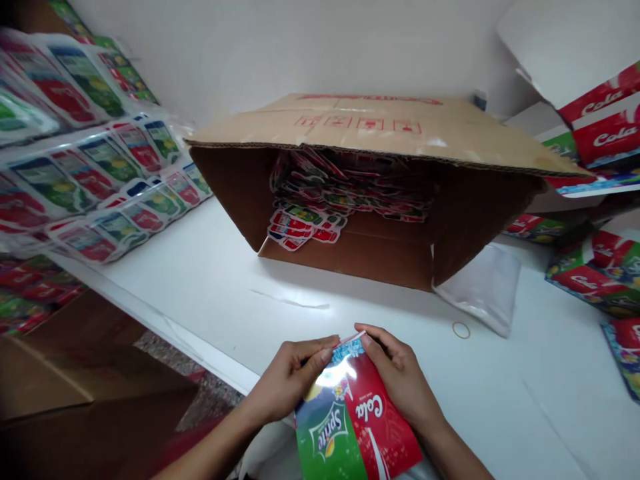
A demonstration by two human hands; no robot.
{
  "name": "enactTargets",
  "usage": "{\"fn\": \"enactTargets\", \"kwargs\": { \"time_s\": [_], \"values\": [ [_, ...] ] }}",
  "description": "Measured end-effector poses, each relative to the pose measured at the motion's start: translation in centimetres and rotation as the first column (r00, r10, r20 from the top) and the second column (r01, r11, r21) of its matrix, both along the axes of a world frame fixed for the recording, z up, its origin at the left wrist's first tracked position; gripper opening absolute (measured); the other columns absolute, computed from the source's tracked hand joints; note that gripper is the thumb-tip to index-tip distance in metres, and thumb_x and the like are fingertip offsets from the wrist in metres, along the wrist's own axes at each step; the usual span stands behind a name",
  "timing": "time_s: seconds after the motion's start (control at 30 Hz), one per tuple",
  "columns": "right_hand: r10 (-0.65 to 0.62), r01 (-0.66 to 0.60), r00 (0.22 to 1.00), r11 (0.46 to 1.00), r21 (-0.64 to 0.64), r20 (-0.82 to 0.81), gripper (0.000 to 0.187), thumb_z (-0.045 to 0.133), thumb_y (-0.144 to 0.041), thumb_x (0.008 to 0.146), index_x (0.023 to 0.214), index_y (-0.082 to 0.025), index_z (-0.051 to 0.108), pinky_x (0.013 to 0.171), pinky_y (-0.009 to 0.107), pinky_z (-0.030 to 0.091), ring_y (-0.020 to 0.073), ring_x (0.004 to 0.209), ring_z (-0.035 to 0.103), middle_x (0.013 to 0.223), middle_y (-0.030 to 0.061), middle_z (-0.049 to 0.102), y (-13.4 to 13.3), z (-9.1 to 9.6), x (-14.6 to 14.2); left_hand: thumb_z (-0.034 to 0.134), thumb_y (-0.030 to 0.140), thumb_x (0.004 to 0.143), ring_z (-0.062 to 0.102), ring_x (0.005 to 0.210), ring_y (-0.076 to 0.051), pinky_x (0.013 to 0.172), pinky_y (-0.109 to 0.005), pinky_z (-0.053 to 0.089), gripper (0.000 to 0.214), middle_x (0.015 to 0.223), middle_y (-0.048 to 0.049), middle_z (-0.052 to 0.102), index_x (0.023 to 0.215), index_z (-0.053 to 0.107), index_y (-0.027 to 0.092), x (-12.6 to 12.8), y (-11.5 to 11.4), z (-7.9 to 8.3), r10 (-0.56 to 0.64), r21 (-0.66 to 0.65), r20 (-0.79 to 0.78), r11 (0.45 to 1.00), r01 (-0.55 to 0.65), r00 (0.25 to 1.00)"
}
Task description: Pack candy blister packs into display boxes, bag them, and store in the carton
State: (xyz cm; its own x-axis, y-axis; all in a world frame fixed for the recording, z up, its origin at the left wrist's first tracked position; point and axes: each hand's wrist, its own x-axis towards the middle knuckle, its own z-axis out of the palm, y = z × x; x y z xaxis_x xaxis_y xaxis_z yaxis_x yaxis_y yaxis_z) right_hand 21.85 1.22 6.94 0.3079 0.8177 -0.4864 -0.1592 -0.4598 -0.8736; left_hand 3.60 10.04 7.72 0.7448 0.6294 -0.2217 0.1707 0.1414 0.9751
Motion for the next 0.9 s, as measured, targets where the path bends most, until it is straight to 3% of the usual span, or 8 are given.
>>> {"fn": "enactTargets", "kwargs": {
  "time_s": [0.1,0.3,0.5,0.6,0.67,0.73,0.8,0.9],
  "values": [
    [0.054,-0.055,0.998,0.998,0.039,0.02,0.047,0.063,-0.056,0.08,0.114,-0.024,0.065,0.06,0.029,0.052,0.0201,0.071,0.066,0.091,0.0043,0.073,0.4,0.2,0.0,0.049,0.042,0.093,0.064,0.103,-0.027,0.083,-0.031,0.05,0.038,0.115,-0.0071,0.071,0.119,0.068,0.023,0.0,-0.1,0.1,-0.01,0.004,0.0,1.0,0.01,1.0],
    [0.038,-0.041,0.999,0.995,0.092,0.03,0.044,0.061,-0.058,0.08,0.107,-0.024,0.066,0.06,0.028,0.051,0.0188,0.068,0.065,0.088,0.004,0.072,0.5,-0.1,-0.2,0.051,0.04,0.092,0.064,0.106,-0.029,0.089,-0.036,0.049,0.036,0.117,-0.0081,0.07,0.118,0.069,0.023,0.0,-0.5,-0.2,0.039,0.031,0.005,0.999,-0.039,0.999],
    [0.161,-0.197,0.956,0.972,0.127,0.246,0.035,0.052,-0.055,0.088,0.094,-0.022,0.063,0.06,0.026,0.048,0.0167,0.068,0.061,0.079,0.0005,0.067,1.7,-0.4,0.2,0.05,0.038,0.093,0.065,0.105,-0.027,0.091,-0.034,0.048,0.036,0.119,-0.0066,0.07,0.122,0.066,0.023,0.2,0.2,-0.5,-0.029,0.065,-0.049,0.997,0.032,0.998],
    [0.207,-0.261,0.923,0.956,0.132,0.325,0.038,0.049,-0.056,0.089,0.099,-0.022,0.063,0.069,0.03,0.051,0.0187,0.076,0.064,0.089,0.0019,0.07,2.2,-0.5,1.3,0.053,0.038,0.091,0.063,0.109,-0.028,0.096,-0.037,0.046,0.043,0.127,-0.0071,0.066,0.13,0.059,0.023,0.2,0.7,-0.5,-0.051,0.133,-0.113,0.989,0.066,0.992],
    [0.127,-0.189,0.939,0.967,0.172,0.321,0.044,0.047,-0.058,0.09,0.109,-0.022,0.063,0.085,0.036,0.05,0.0223,0.094,0.065,0.106,0.0064,0.07,1.2,-0.9,2.2,0.053,0.038,0.09,0.059,0.115,-0.029,0.101,-0.039,0.043,0.042,0.129,-0.0068,0.064,0.129,0.06,0.024,0.2,0.9,-0.5,-0.058,0.204,-0.123,0.975,0.082,0.991],
    [-0.104,0.025,0.95,0.966,0.259,0.295,0.05,0.042,-0.06,0.092,0.122,-0.022,0.058,0.1,0.042,0.043,0.0247,0.112,0.061,0.125,0.0105,0.063,-1.0,-1.5,2.4,0.052,0.038,0.09,0.058,0.118,-0.029,0.104,-0.04,0.04,0.039,0.128,-0.0067,0.064,0.125,0.064,0.024,0.3,1.0,-0.6,-0.072,0.246,-0.117,0.964,0.099,0.99],
    [-0.337,0.225,0.896,0.907,0.357,0.291,0.055,0.034,-0.059,0.095,0.134,-0.023,0.048,0.106,0.046,0.038,0.0255,0.123,0.053,0.138,0.0124,0.053,-4.0,-2.2,1.5,0.051,0.039,0.091,0.059,0.116,-0.028,0.103,-0.04,0.041,0.038,0.128,-0.007,0.065,0.123,0.066,0.023,0.4,0.8,-0.7,-0.09,0.237,-0.122,0.965,0.117,0.988],
    [-0.451,0.28,0.801,0.864,0.418,0.394,0.056,0.034,-0.053,0.096,0.144,-0.023,0.035,0.109,0.047,0.036,0.0263,0.132,0.044,0.147,0.013,0.043,-7.2,-3.0,-1.1,0.047,0.041,0.093,0.062,0.111,-0.028,0.098,-0.038,0.046,0.042,0.125,-0.0073,0.067,0.125,0.064,0.02,0.8,0.3,-0.8,-0.121,0.205,-0.145,0.967,0.149,0.982]
  ]
}}
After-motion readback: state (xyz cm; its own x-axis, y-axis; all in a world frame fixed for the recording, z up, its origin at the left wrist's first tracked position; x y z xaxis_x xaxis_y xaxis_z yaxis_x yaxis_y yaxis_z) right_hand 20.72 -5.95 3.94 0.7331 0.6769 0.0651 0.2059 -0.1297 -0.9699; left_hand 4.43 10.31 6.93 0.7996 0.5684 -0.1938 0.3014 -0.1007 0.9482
